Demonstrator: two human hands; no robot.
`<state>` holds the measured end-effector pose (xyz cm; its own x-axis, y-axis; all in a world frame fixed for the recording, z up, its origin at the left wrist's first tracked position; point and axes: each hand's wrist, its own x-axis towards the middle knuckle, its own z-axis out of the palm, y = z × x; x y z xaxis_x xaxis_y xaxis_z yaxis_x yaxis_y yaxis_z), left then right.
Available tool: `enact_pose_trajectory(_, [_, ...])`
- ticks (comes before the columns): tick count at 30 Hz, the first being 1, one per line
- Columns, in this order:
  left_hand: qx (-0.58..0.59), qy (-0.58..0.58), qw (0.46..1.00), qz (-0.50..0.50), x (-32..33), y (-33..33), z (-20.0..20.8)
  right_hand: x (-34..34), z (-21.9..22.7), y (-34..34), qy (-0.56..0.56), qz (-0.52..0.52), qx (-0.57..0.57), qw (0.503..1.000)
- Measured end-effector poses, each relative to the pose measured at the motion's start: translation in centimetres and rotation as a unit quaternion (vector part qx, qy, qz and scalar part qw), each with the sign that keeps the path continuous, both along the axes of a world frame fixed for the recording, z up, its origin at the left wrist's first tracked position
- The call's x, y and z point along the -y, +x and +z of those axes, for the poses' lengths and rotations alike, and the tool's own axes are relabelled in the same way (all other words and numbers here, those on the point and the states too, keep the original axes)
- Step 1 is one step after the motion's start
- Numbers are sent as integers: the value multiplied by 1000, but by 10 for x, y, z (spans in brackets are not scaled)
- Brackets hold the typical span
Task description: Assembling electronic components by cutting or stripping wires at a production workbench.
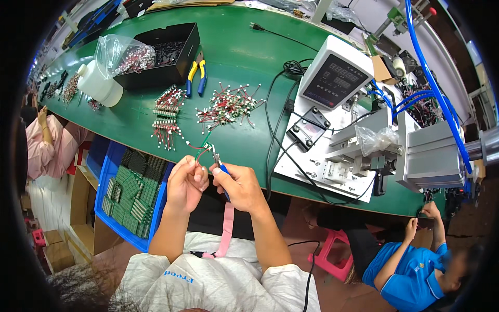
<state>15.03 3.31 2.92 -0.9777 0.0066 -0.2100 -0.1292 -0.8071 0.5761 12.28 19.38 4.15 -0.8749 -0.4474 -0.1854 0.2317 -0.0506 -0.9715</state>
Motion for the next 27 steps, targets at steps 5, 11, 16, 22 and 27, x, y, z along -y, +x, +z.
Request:
enact_pose_trajectory(5, [37, 61, 997, -27, -3, -1, -7, 0, -1, 1, -70, 15, 22, 997])
enact_pose_trajectory(11, [-9, 56, 998, -3, -1, -4, -7, -3, 0, -2, -51, 7, 38, 998])
enact_pose_trajectory(16, [19, -133, 985, 107, 8, -10, 2, -2, 0, -3, -26, 14, 36, 999])
enact_pose_trajectory(22, [-4, -288, 933, 217, 58, -19, 11, -11, 1, 2, -23, -23, 46, 998])
enact_pose_trajectory(27, [79, -492, 812, 304, 151, -43, -3, -10, 0, 3, -10, -14, 34, 999])
